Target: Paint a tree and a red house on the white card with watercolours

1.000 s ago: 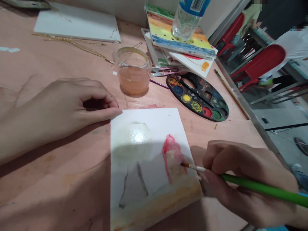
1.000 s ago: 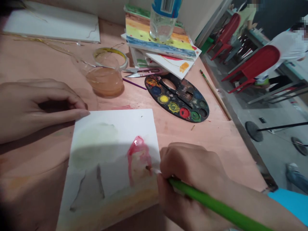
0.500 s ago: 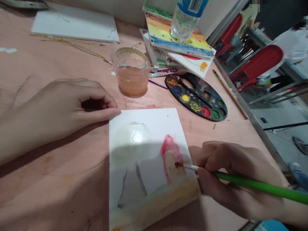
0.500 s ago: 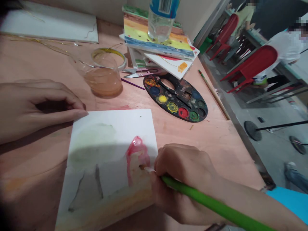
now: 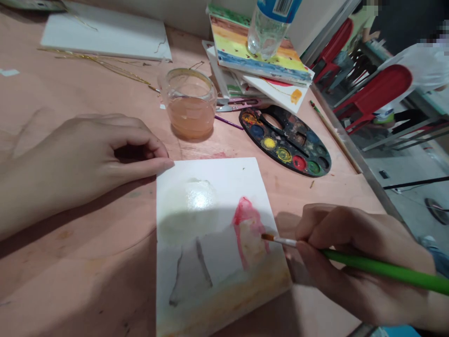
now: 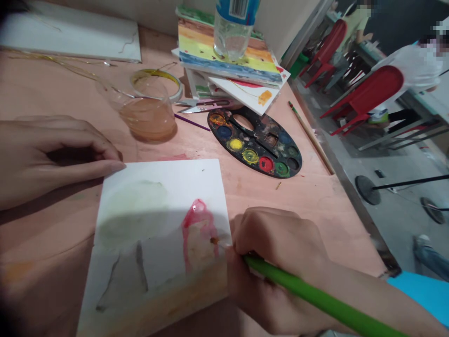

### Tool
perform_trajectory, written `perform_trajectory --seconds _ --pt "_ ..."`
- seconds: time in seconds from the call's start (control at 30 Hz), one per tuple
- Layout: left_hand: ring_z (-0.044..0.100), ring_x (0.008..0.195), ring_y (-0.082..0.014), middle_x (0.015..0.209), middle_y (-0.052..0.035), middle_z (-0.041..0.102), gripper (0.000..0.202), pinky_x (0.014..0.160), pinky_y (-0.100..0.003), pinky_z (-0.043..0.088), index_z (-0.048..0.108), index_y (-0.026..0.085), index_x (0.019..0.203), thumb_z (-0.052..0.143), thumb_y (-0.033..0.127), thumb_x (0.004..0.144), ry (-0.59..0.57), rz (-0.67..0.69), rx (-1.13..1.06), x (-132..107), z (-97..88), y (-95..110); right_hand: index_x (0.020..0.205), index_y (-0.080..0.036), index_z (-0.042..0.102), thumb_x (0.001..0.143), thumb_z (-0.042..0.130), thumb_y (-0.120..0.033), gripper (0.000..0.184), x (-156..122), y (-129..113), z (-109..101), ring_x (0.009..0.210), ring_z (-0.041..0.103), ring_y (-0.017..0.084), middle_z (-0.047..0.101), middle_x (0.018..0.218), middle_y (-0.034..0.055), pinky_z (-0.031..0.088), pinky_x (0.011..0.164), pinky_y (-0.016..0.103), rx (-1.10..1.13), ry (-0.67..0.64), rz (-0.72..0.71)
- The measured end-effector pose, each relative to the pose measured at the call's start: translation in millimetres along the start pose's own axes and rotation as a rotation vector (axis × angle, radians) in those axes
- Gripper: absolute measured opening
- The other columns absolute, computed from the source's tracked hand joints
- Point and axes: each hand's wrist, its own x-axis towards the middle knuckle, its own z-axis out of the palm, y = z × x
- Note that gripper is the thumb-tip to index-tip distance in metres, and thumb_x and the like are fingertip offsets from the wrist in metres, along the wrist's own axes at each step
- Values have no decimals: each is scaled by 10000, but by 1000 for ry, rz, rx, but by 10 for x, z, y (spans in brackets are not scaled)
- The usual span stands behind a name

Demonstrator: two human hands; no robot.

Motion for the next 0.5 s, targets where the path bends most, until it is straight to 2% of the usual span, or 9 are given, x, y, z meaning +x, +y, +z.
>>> perform_trajectory --seconds 0.17,0.33,0.5 --pt "698 807 -251 863 -14 782 416 713 -399 478 746 300 827 599 686 875 5 8 -14 1 -2 -17 759 -236 437 855 527 -94 194 -10 3 1 425 570 79 619 544 -45 391 414 158 15 -43 40" --pt "699 815 -256 871 -15 778 408 713 -402 481 750 303 832 603 681 883 -6 9 -6 -1 -1 -28 761 -236 435 848 527 -97 188 14 -17 12 428 579 80 643 565 -38 394 411 158 30 -24 26" --pt "693 797 -251 862 -4 778 416 709 -396 476 754 308 832 595 689 887 0 17 2 5 -1 -37 766 -242 415 832 521 -78 206 18 1 -22 451 566 80 584 568 -52 410 434 167 66 -26 8"
